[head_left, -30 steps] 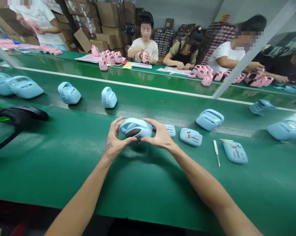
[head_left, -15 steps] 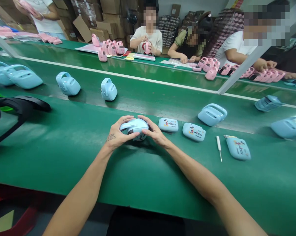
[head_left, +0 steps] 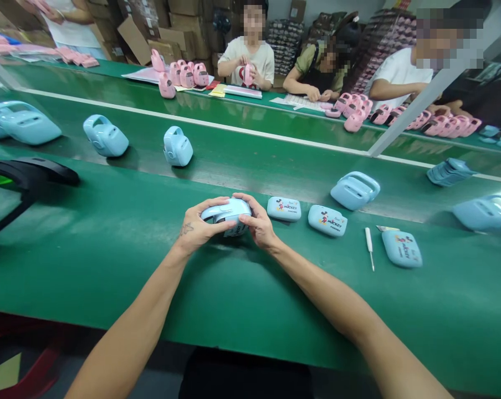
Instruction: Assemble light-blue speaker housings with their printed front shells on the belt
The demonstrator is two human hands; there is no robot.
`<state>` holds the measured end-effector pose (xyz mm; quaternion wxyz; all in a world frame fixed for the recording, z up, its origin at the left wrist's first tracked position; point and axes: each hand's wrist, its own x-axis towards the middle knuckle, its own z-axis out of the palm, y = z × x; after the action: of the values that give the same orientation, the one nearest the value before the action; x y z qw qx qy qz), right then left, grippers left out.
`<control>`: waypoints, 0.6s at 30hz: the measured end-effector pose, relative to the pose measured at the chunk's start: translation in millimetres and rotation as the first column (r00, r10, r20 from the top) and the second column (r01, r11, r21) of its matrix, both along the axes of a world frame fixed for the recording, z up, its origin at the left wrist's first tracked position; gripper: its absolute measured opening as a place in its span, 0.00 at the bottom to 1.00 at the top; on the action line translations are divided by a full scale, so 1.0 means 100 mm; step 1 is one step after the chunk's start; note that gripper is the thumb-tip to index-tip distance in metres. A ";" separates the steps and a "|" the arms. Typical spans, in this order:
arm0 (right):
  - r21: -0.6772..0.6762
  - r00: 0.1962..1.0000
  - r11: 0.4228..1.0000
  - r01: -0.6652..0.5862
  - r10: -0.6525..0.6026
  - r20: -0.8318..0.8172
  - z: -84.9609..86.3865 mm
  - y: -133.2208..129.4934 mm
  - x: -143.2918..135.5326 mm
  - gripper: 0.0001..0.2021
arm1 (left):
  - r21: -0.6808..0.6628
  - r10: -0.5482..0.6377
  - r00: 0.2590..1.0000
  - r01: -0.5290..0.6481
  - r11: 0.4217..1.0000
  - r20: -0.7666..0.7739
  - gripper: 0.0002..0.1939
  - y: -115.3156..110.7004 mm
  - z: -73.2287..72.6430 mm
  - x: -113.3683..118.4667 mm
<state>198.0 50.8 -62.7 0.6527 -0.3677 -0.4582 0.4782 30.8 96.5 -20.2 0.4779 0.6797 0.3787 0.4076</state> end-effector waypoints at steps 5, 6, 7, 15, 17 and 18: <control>-0.007 0.990 0.991 0.137 -0.137 -0.026 -0.05 -0.03 -0.08 0.31 | 0.131 0.069 0.998 -0.068 0.989 -0.003 0.25 -0.06 -0.04 0.06; -0.027 0.987 0.987 0.160 -0.161 -0.030 -0.05 -0.04 -0.10 0.31 | 0.156 0.083 0.997 -0.081 0.984 -0.002 0.24 -0.07 -0.04 0.07; -0.049 0.984 0.984 0.173 -0.175 -0.039 -0.05 -0.05 -0.11 0.31 | 0.180 0.092 0.996 -0.090 0.979 -0.005 0.24 -0.09 -0.05 0.08; -0.110 0.970 0.971 0.210 -0.221 -0.098 0.00 -0.04 -0.18 0.28 | 0.300 0.124 0.991 -0.104 0.948 -0.047 0.25 -0.17 -0.06 0.12; -0.109 0.967 0.969 0.224 -0.234 -0.096 0.00 -0.03 -0.18 0.28 | 0.308 0.125 0.991 -0.107 0.945 -0.040 0.24 -0.18 -0.06 0.12; -0.108 0.970 0.970 0.220 -0.229 -0.086 -0.01 -0.03 -0.18 0.27 | 0.312 0.127 0.991 -0.109 0.944 -0.035 0.24 -0.18 -0.06 0.13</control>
<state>179.9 47.9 -63.3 0.7055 -0.4250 -0.3572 0.4405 43.4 78.1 -26.7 0.3298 0.7331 0.3632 0.4710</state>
